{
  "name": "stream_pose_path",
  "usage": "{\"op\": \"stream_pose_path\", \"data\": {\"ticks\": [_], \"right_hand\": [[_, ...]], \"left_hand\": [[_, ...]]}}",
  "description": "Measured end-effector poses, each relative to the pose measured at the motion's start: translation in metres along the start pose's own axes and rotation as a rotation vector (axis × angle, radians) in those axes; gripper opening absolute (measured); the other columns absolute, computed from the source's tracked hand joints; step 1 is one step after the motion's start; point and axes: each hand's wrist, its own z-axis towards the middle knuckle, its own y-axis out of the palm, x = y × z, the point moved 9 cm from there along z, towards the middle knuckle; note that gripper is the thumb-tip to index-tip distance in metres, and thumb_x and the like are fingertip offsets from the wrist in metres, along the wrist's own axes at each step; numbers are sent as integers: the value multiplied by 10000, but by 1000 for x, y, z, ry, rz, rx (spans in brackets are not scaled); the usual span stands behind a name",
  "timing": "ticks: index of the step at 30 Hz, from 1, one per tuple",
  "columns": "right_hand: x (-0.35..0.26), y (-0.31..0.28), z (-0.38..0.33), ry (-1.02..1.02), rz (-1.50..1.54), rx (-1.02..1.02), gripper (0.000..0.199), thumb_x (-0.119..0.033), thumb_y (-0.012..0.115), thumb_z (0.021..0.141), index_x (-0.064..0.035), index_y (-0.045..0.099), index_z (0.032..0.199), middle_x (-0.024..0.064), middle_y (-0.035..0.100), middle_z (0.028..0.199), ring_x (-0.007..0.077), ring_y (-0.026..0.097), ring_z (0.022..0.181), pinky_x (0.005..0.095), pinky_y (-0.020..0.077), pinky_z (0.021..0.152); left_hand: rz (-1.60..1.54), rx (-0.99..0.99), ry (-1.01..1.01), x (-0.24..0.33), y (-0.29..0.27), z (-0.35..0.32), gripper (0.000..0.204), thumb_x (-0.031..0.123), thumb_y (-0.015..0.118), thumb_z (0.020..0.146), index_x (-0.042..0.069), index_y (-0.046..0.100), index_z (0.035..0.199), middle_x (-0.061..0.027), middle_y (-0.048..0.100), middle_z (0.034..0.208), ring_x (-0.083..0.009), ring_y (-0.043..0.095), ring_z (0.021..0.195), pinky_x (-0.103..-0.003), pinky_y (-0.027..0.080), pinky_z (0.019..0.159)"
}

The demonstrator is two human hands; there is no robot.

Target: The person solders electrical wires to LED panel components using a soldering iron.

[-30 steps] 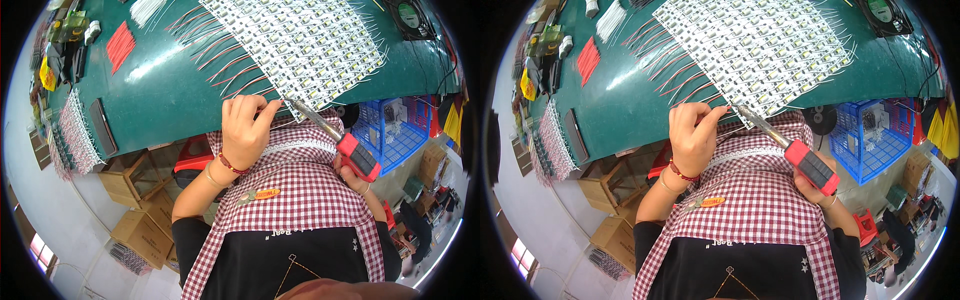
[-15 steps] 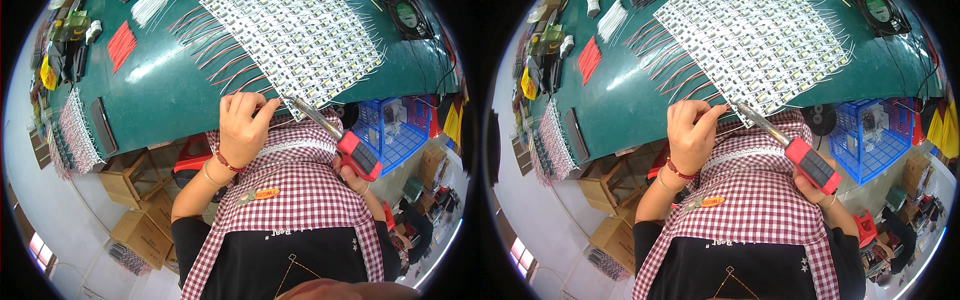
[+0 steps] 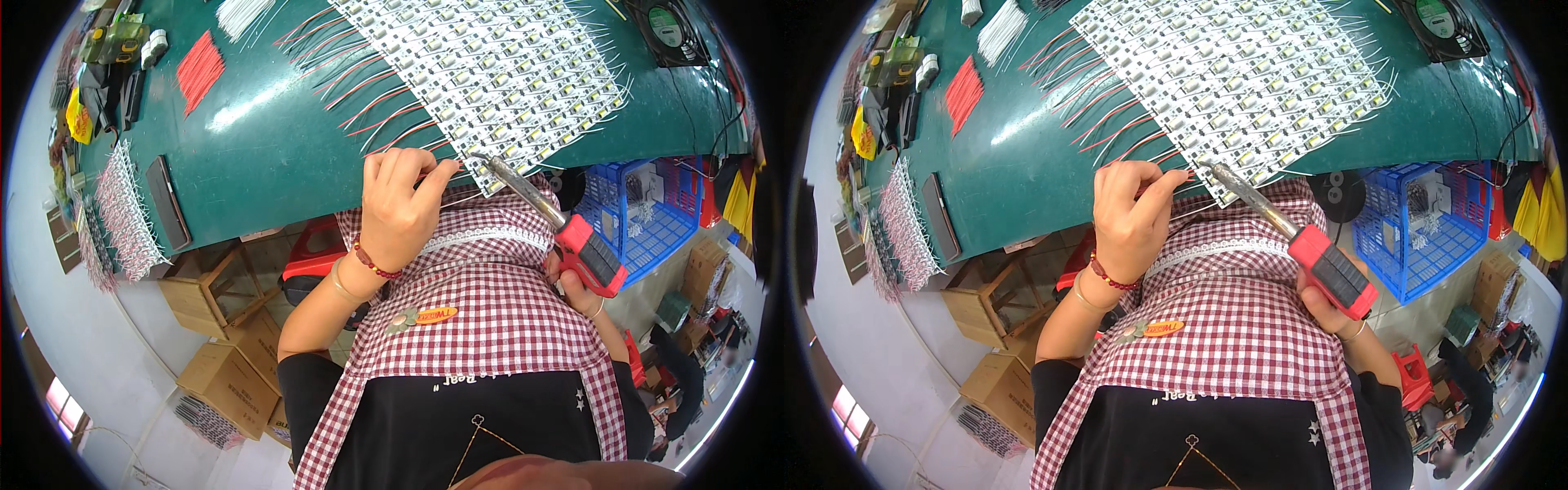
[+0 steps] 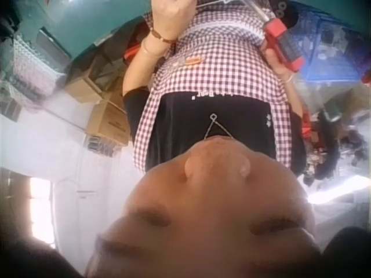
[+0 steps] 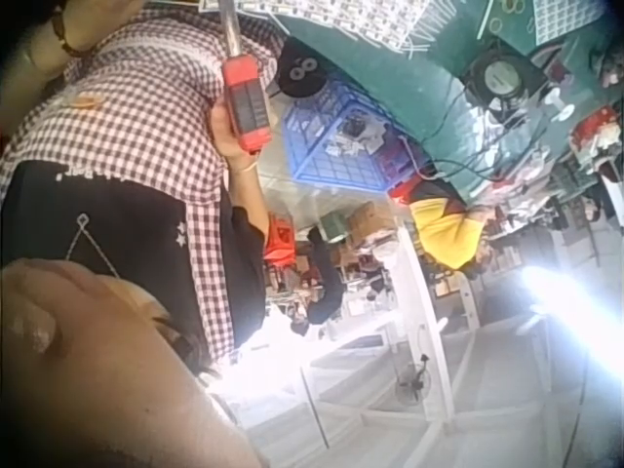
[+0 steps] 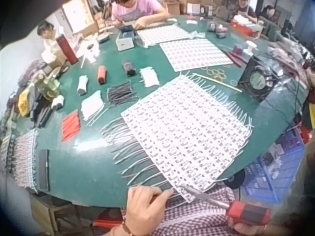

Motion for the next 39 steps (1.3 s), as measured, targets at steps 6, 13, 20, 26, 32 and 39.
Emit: {"op": "stream_pose_path", "data": {"ticks": [6,13,20,26,32,39], "right_hand": [[11,5,-3,204,46,-49,620,-643,584,873,-24,546,876,39,519,738,151,512,723,299,415,706],[30,-3,-16,196,2,18,628,-646,603,857,-21,549,870,40,519,728,149,515,708,291,415,702],[9,-6,-5,64,94,7,268,-233,715,799,12,681,902,114,668,780,246,652,655,337,496,593],[2,-1,-5,86,107,9,271,-277,698,796,-9,669,821,89,647,738,236,627,620,329,471,562],[-6,-2,-2,24,-21,14,252,-280,701,785,-32,658,790,75,621,705,234,609,596,337,454,542],[-6,0,-2,55,106,3,218,-244,715,750,-34,654,756,75,617,688,253,588,575,352,453,535]], "left_hand": [[39,-26,27,2,1,1,281,-34,712,685,89,699,937,-20,540,815,-195,525,733,-349,389,693],[160,-31,101,7,-2,7,269,0,729,679,107,704,925,-6,545,819,-186,548,759,-358,391,717],[33,19,130,16,2,-4,309,-11,733,646,93,706,936,-6,543,796,-197,557,754,-354,397,709],[28,13,101,16,8,-8,309,-17,728,650,86,698,940,-17,525,797,-205,552,754,-355,395,699],[14,12,103,15,9,-8,306,-23,727,649,78,695,936,-22,519,793,-207,544,751,-359,391,691],[8,14,94,15,8,-7,305,-40,718,651,65,691,936,-28,516,792,-210,539,749,-355,391,687]]}}
